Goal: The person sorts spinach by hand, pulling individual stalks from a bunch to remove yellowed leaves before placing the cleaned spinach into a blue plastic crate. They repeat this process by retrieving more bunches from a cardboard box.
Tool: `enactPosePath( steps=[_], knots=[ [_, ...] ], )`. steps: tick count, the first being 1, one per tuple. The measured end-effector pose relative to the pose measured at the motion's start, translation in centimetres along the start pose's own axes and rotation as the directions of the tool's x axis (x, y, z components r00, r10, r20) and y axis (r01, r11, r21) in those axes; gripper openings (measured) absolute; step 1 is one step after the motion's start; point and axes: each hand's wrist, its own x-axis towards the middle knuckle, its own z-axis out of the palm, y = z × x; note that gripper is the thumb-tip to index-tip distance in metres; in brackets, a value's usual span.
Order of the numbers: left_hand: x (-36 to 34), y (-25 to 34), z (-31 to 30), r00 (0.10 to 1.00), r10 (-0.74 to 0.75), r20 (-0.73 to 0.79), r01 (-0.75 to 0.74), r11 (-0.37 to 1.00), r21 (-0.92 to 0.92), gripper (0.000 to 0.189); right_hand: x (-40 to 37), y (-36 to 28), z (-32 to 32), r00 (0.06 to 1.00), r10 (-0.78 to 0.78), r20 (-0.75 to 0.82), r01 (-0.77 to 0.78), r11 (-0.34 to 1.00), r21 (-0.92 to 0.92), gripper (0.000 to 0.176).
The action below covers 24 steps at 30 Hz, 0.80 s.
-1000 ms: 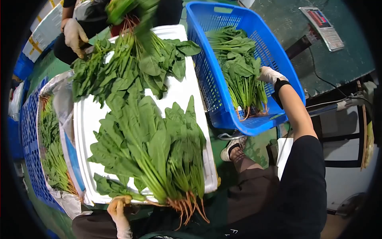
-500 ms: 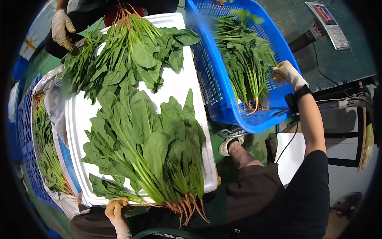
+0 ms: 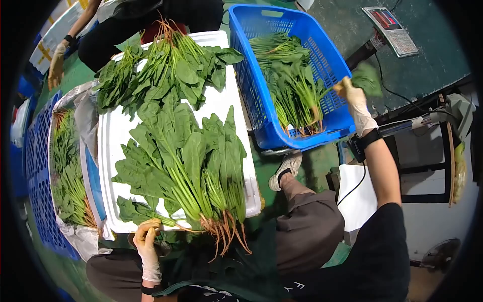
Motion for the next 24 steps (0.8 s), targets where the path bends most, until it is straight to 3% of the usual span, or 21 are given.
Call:
enactPosePath(
  steps=[1, 3, 4, 6, 7, 8, 9, 10, 11, 13, 15, 16, 17, 20, 21, 22, 23, 24],
  knots=[
    [-0.4, 0.3, 0.1, 1.0, -0.001, -0.006, 0.001, 1.0, 0.001, 0.017, 0.1, -0.8, -0.3, 0.987, -0.127, -0.098, 0.14, 0.98, 0.14, 0.038],
    [-0.9, 1.5, 0.4, 1.0, 0.003, 0.015, -0.002, 0.999, -0.047, 0.016, -0.1, -1.6, -1.2, 0.996, -0.088, -0.026, 0.085, 0.99, -0.114, 0.039],
    [-1.2, 1.8, 0.4, 1.0, 0.002, 0.004, -0.002, 1.0, -0.014, 0.015, -0.6, -2.0, -1.3, 0.996, -0.088, -0.023, 0.085, 0.99, -0.109, 0.039],
    [-1.6, 2.3, -0.1, 0.999, 0.045, 0.025, -0.046, 0.998, 0.042, 0.014, -1.3, -3.7, -0.7, 0.965, -0.257, -0.056, 0.243, 0.953, -0.183, 0.037],
    [-2.2, 2.7, -0.3, 0.996, 0.067, 0.053, -0.072, 0.993, 0.094, 0.013, -2.4, -5.8, -1.3, 0.891, -0.44, -0.11, 0.445, 0.895, 0.031, 0.031],
    [-2.4, 3.6, 0.0, 0.989, 0.115, 0.094, -0.122, 0.99, 0.07, 0.011, -3.0, -6.5, -1.7, 0.91, -0.414, -0.034, 0.383, 0.803, 0.456, 0.027],
    [-2.5, 5.1, 0.6, 0.988, 0.126, 0.089, -0.133, 0.989, 0.067, 0.011, -3.1, -7.4, -2.0, 0.901, -0.431, 0.041, 0.233, 0.563, 0.793, 0.023],
    [-2.7, 6.9, 1.3, 0.971, 0.119, 0.205, -0.124, 0.992, 0.015, 0.011, -4.0, -8.0, -1.7, 0.845, -0.532, -0.046, 0.505, 0.768, 0.393, 0.021],
    [-3.0, 8.4, 2.1, 0.94, 0.111, 0.321, -0.106, 0.994, -0.034, 0.011, -5.0, -8.7, -2.0, 0.841, -0.54, -0.048, 0.513, 0.764, 0.391, 0.021],
    [-2.7, 10.2, 4.0, 0.855, 0.15, 0.497, -0.113, 0.988, -0.104, 0.013, -9.6, -12.4, -2.6, 0.819, -0.57, -0.055, 0.57, 0.801, 0.185, 0.02],
    [-2.5, 12.1, 6.0, 0.706, -0.015, 0.708, 0.116, 0.989, -0.095, 0.023, -13.8, -14.7, -3.3, 0.804, -0.592, -0.058, 0.584, 0.767, 0.265, 0.019],
    [-2.2, 12.9, 7.5, 0.635, -0.064, 0.77, 0.12, 0.993, -0.016, 0.039, -16.1, -15.5, -3.5, 0.791, -0.609, -0.056, 0.587, 0.732, 0.346, 0.018],
    [-2.1, 12.9, 9.2, 0.559, -0.098, 0.824, 0.285, 0.955, -0.079, 0.046, -18.9, -16.2, -3.5, 0.692, -0.717, -0.085, 0.708, 0.651, 0.273, 0.017],
    [-2.2, 12.0, 15.1, 0.29, -0.112, 0.95, 0.729, 0.67, -0.144, 0.071, -27.3, -18.0, -4.3, 0.801, -0.598, -0.028, 0.598, 0.8, 0.044, 0.017],
    [-2.4, 12.7, 17.0, 0.241, -0.119, 0.963, 0.795, 0.594, -0.125, 0.076, -29.8, -17.9, -5.0, 0.794, -0.608, 0.01, 0.603, 0.786, -0.139, 0.017],
    [-2.5, 13.2, 18.9, 0.19, -0.123, 0.974, 0.854, 0.511, -0.102, 0.082, -32.3, -17.8, -5.1, 0.869, -0.491, 0.067, 0.49, 0.871, 0.032, 0.016],
    [-2.4, 12.8, 20.6, 0.125, -0.041, 0.991, 0.918, 0.383, -0.1, 0.086, -34.0, -17.2, -5.4, 0.877, -0.46, 0.137, 0.459, 0.887, 0.039, 0.015],
    [-2.4, 13.0, 22.0, 0.111, 0.019, 0.994, 0.951, 0.289, -0.111, 0.087, -34.6, -14.5, -5.7, 0.757, -0.62, 0.204, 0.584, 0.783, 0.212, 0.015]
  ],
)
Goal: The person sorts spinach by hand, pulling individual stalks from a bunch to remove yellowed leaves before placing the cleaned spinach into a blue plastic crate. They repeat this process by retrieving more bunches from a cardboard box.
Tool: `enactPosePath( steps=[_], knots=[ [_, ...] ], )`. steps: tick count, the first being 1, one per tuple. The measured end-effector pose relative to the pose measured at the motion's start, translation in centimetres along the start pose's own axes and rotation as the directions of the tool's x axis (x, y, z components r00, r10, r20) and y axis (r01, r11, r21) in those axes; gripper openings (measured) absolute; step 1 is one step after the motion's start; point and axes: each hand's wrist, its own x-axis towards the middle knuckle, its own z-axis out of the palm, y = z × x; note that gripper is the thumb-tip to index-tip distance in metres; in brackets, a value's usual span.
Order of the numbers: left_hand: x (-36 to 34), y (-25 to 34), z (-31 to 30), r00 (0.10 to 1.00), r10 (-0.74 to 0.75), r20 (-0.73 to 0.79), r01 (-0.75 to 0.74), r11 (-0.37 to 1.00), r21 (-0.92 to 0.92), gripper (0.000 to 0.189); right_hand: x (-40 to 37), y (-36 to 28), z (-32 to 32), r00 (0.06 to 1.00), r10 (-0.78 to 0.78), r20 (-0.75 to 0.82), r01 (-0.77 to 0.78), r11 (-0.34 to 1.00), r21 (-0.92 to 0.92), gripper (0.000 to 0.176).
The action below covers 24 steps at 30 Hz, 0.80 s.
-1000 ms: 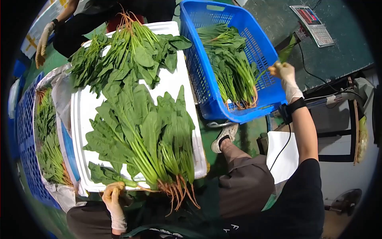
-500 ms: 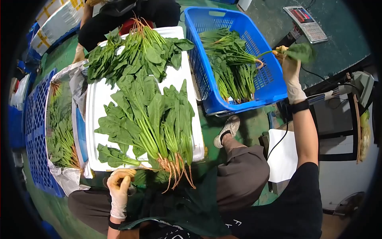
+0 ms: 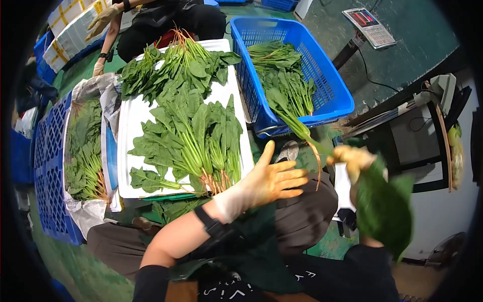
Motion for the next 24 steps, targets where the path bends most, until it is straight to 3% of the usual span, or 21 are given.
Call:
enactPosePath(
  steps=[1, 2, 3, 4, 5, 7, 9, 11, 13, 15, 17, 18, 19, 20, 21, 22, 23, 24],
  knots=[
    [1.2, -0.2, 0.3, 0.998, 0.008, 0.061, -0.001, 0.995, -0.101, 0.087, -2.1, 0.4, 0.3, 0.999, -0.044, 0.023, 0.04, 0.988, 0.149, 0.017],
    [2.0, -0.3, 0.6, 0.998, 0.049, 0.026, -0.047, 0.996, -0.072, 0.083, -3.7, 1.4, -0.9, 0.966, 0.051, 0.253, -0.091, 0.985, 0.15, 0.021],
    [2.8, -0.4, 0.8, 0.996, 0.091, -0.005, -0.092, 0.995, -0.04, 0.079, -4.7, -1.5, -0.7, 0.86, 0.448, 0.246, -0.464, 0.886, 0.011, 0.025],
    [3.6, -0.2, 0.9, 0.996, 0.066, 0.056, -0.058, 0.991, -0.123, 0.067, -5.3, -1.3, 0.0, 0.957, 0.167, 0.237, -0.169, 0.986, -0.011, 0.027],
    [4.3, -0.7, 1.1, 0.981, 0.138, -0.139, -0.15, 0.986, -0.076, 0.051, -5.9, -1.1, 0.6, 0.963, -0.131, 0.235, 0.143, 0.989, -0.037, 0.029],
    [5.8, -0.6, -0.5, 0.98, 0.174, -0.096, -0.176, 0.984, -0.018, 0.035, -6.5, -2.1, 1.1, 0.946, -0.176, 0.272, 0.222, 0.964, -0.148, 0.03],
    [5.2, -0.9, 0.0, 0.972, 0.179, -0.151, -0.178, 0.984, 0.022, 0.028, -7.2, -3.1, 1.1, 0.955, -0.146, 0.256, 0.195, 0.965, -0.176, 0.026],
    [4.2, -0.4, 0.3, 0.958, 0.198, -0.208, -0.188, 0.98, 0.064, 0.021, -8.8, -3.2, 1.2, 0.996, 0.06, -0.067, -0.06, 0.998, 0.002, 0.018],
    [3.1, 0.9, -0.5, 0.933, 0.253, -0.257, -0.23, 0.966, 0.119, 0.014, -8.4, -3.7, 1.5, 0.995, -0.019, -0.102, 0.031, 0.993, 0.118, 0.016],
    [0.9, 2.4, -1.2, 0.907, 0.347, -0.239, -0.286, 0.923, 0.256, 0.019, -8.9, -3.3, 1.0, 0.926, -0.285, -0.247, 0.349, 0.897, 0.271, 0.024],
    [-2.6, 2.4, 1.8, 0.914, 0.352, -0.202, -0.247, 0.878, 0.409, 0.023, -9.8, -3.8, 1.0, 0.918, 0.155, -0.364, -0.027, 0.943, 0.332, 0.026],
    [-3.9, 2.5, 2.3, 0.899, 0.405, -0.163, -0.281, 0.823, 0.493, 0.026, -8.4, -3.6, 1.6, 0.931, 0.106, -0.35, -0.046, 0.984, 0.174, 0.024],
    [-4.8, 3.0, 2.5, 0.88, 0.461, -0.112, -0.32, 0.751, 0.577, 0.028, -7.0, -6.3, 1.8, 0.896, 0.392, -0.208, -0.427, 0.888, -0.169, 0.024],
    [-5.5, 3.5, 2.1, 0.852, 0.521, -0.052, -0.372, 0.672, 0.64, 0.032, -9.4, -2.7, 1.6, 0.928, 0.364, 0.084, -0.349, 0.925, -0.153, 0.029],
    [-6.5, 3.6, 2.9, 0.819, 0.573, -0.036, -0.386, 0.596, 0.704, 0.033, -11.6, 1.0, 1.4, 0.882, 0.296, 0.368, -0.273, 0.955, -0.112, 0.035],
    [-6.9, 3.6, 3.3, 0.778, 0.628, -0.004, -0.389, 0.486, 0.783, 0.035, -9.6, 0.6, 2.8, 0.583, 0.425, 0.692, -0.18, 0.899, -0.399, 0.05],
    [-7.3, 3.5, 3.5, 0.738, 0.674, 0.033, -0.377, 0.371, 0.849, 0.037, -6.9, 0.3, 4.3, 0.164, 0.576, 0.801, 0.04, 0.807, -0.589, 0.066],
    [-7.5, 3.0, 3.9, 0.684, 0.727, 0.052, -0.319, 0.235, 0.918, 0.04, -6.1, 0.8, 3.9, 0.423, 0.447, 0.788, -0.066, 0.883, -0.465, 0.059]
  ],
)
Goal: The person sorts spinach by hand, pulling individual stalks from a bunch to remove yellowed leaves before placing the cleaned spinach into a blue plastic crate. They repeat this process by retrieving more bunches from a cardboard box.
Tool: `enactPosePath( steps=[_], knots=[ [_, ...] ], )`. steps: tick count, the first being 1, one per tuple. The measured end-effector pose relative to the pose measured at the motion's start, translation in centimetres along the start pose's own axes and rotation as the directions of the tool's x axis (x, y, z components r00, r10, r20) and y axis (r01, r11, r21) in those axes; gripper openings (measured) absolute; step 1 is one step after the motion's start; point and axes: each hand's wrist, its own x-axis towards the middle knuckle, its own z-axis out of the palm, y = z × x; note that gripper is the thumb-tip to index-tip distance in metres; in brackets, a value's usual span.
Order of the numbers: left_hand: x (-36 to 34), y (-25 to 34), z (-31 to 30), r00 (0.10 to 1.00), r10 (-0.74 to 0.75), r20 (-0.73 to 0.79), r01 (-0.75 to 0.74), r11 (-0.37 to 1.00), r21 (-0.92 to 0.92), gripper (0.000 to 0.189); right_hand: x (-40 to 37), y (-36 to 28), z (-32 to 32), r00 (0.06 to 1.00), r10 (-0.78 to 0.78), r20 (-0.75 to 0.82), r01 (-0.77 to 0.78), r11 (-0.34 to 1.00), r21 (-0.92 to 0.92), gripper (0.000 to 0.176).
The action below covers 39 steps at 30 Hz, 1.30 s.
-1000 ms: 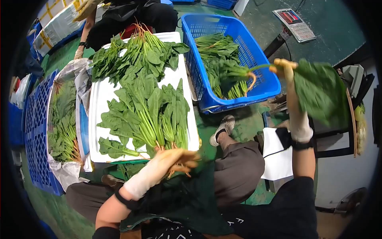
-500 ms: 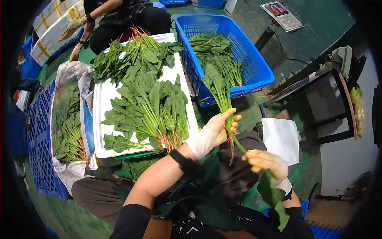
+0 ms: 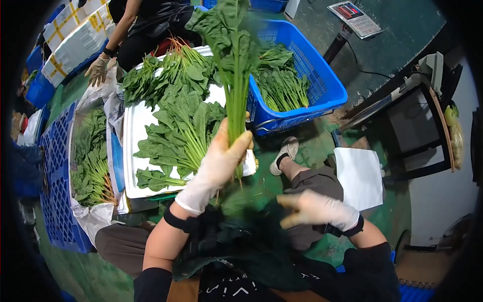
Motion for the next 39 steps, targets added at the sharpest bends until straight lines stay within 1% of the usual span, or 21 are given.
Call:
enactPosePath(
  steps=[1, 2, 3, 5, 7, 8, 11, 15, 17, 18, 19, 20, 21, 23, 24, 25, 27, 29, 31, 32, 39],
  knots=[
    [-0.3, 0.1, 0.6, 0.996, 0.059, -0.06, -0.05, 0.987, 0.154, 0.043, 1.0, -0.5, -1.8, 0.981, 0.136, -0.136, -0.097, 0.96, 0.261, 0.065],
    [-0.4, -0.4, 1.1, 0.987, 0.14, -0.079, -0.106, 0.935, 0.339, 0.048, 1.7, -0.5, -2.8, 0.935, 0.207, -0.287, 0.029, 0.764, 0.644, 0.077],
    [-0.5, -0.3, 2.3, 0.991, 0.123, -0.059, -0.095, 0.932, 0.35, 0.055, 2.8, 0.4, -3.2, 0.881, 0.131, -0.454, 0.316, 0.55, 0.773, 0.088],
    [-0.1, -1.5, 5.4, 0.961, 0.276, 0.031, -0.277, 0.96, 0.028, 0.07, 5.4, -0.2, -5.2, 0.741, 0.067, -0.668, 0.542, 0.527, 0.655, 0.073],
    [-0.3, -2.3, 6.7, 0.916, 0.398, 0.058, -0.389, 0.843, 0.372, 0.079, 6.8, -0.6, -7.2, 0.63, 0.329, -0.703, 0.405, 0.633, 0.66, 0.047],
    [-0.5, -2.1, 6.4, 0.95, 0.304, 0.067, -0.305, 0.863, 0.403, 0.08, 7.9, 0.7, -7.9, 0.462, 0.293, -0.837, 0.521, 0.674, 0.524, 0.025],
    [-0.9, -2.7, 3.5, 0.917, 0.376, 0.13, -0.38, 0.729, 0.569, 0.077, 10.0, 6.8, -14.9, 0.342, 0.353, -0.871, 0.478, 0.732, 0.485, 0.02],
    [-2.7, -5.7, -0.8, 0.986, 0.112, 0.125, -0.159, 0.857, 0.49, 0.047, 15.0, 17.7, -23.6, 0.263, 0.227, -0.938, -0.125, 0.972, 0.2, 0.032],
    [-3.1, -5.2, -2.7, 0.981, -0.1, 0.164, 0.011, 0.882, 0.471, 0.039, 17.7, 19.9, -24.8, 0.347, 0.264, -0.9, -0.388, 0.914, 0.119, 0.033],
    [-3.3, -5.2, -3.6, 0.97, -0.175, 0.167, 0.089, 0.901, 0.425, 0.038, 19.4, 21.4, -24.1, 0.535, 0.367, -0.761, -0.533, 0.846, 0.033, 0.039],
    [-3.4, -5.5, -4.4, 0.968, -0.182, 0.175, 0.096, 0.906, 0.411, 0.038, 21.0, 21.2, -23.4, 0.662, 0.483, -0.573, -0.637, 0.765, -0.091, 0.045],
    [-3.8, -6.0, -5.1, 0.941, -0.281, 0.191, 0.201, 0.913, 0.354, 0.038, 21.4, 21.1, -22.8, 0.725, 0.67, -0.156, -0.688, 0.716, -0.122, 0.058],
    [-3.8, -6.2, -5.8, 0.903, -0.376, 0.21, 0.307, 0.904, 0.299, 0.037, 22.7, 23.4, -23.2, 0.722, 0.675, -0.152, -0.692, 0.711, -0.125, 0.058],
    [-2.9, -5.3, -6.6, 0.772, -0.597, 0.218, 0.587, 0.802, 0.115, 0.04, 25.7, 29.2, -23.6, 0.611, 0.783, 0.114, -0.779, 0.621, -0.09, 0.049],
    [-2.4, -5.0, -6.8, 0.734, -0.635, 0.241, 0.657, 0.754, -0.016, 0.042, 26.8, 29.3, -23.9, 0.611, 0.79, -0.046, -0.774, 0.584, -0.245, 0.032],
    [-2.4, -5.9, -7.6, 0.708, -0.636, 0.307, 0.696, 0.702, -0.151, 0.043, 28.3, 32.2, -23.5, 0.612, 0.79, -0.033, -0.77, 0.587, -0.251, 0.032],
    [-1.8, -6.0, -8.7, 0.648, -0.658, 0.383, 0.758, 0.607, -0.239, 0.045, 30.8, 39.3, -21.9, 0.838, 0.527, -0.14, -0.506, 0.655, -0.561, 0.022],
    [-1.8, -6.8, -9.4, 0.611, -0.658, 0.441, 0.792, 0.52, -0.32, 0.046, 32.2, 41.3, -20.8, 0.848, 0.514, -0.13, -0.49, 0.666, -0.562, 0.026],
    [-0.7, -5.9, -9.5, 0.497, -0.771, 0.398, 0.868, 0.455, -0.202, 0.045, 32.7, 41.1, -20.1, 0.861, 0.498, -0.107, -0.463, 0.677, -0.572, 0.037],
    [-1.8, -8.0, -9.6, 0.644, -0.609, 0.463, 0.765, 0.533, -0.363, 0.045, 33.0, 40.6, -19.9, 0.857, 0.495, -0.141, -0.474, 0.653, -0.591, 0.037],
    [-1.2, -7.3, -9.6, 0.625, -0.633, 0.457, 0.778, 0.557, -0.291, 0.041, 33.0, 41.8, -19.4, 0.858, 0.435, -0.273, -0.486, 0.514, -0.707, 0.016]
  ],
)
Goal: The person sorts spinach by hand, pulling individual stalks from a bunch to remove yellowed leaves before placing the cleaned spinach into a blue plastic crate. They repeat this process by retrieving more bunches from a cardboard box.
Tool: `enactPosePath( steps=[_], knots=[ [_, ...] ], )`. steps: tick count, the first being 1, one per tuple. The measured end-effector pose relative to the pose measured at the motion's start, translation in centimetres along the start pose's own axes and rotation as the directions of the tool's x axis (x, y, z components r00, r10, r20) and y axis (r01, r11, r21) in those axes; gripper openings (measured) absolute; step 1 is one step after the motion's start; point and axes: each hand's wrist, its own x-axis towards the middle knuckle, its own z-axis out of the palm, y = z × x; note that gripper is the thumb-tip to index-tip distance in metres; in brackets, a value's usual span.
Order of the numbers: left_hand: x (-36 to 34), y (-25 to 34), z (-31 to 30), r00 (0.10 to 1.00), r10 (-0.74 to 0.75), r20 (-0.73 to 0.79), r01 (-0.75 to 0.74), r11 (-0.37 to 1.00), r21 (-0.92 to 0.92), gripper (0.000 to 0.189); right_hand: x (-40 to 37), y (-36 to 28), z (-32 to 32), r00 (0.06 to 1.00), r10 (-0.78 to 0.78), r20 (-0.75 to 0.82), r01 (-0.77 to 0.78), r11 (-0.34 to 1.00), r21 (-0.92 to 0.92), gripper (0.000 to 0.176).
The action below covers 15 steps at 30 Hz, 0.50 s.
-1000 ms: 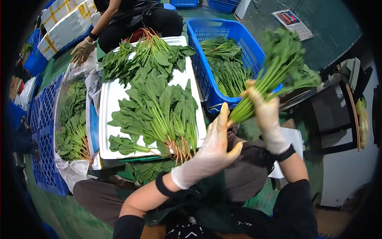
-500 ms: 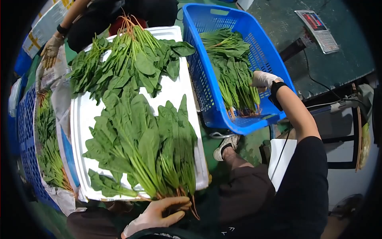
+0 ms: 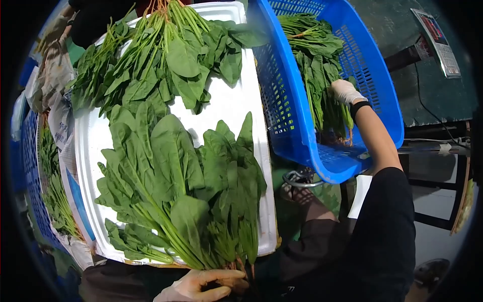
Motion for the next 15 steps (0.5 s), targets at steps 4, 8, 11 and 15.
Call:
enactPosePath(
  steps=[4, 8, 11, 15],
  knots=[
    [-0.8, -0.4, 1.2, 0.997, 0.059, -0.048, -0.054, 0.994, 0.093, 0.045, -3.9, 2.2, -5.1, 0.996, 0.004, -0.09, 0.035, 0.904, 0.426, 0.016],
    [-3.4, -1.1, 3.5, 0.983, 0.165, -0.084, -0.146, 0.969, 0.197, 0.044, -14.3, 1.1, -12.8, 0.977, 0.044, -0.21, 0.079, 0.838, 0.541, 0.017],
    [-6.2, -2.3, 5.0, 0.971, 0.207, -0.116, -0.165, 0.942, 0.293, 0.043, -24.0, -0.9, -17.5, 0.949, 0.06, -0.308, 0.173, 0.721, 0.671, 0.018],
    [-10.8, -3.7, 5.7, 0.882, 0.436, -0.179, -0.288, 0.799, 0.528, 0.036, -38.6, -4.2, -24.3, 0.91, 0.075, -0.409, 0.273, 0.633, 0.724, 0.019]
  ],
)
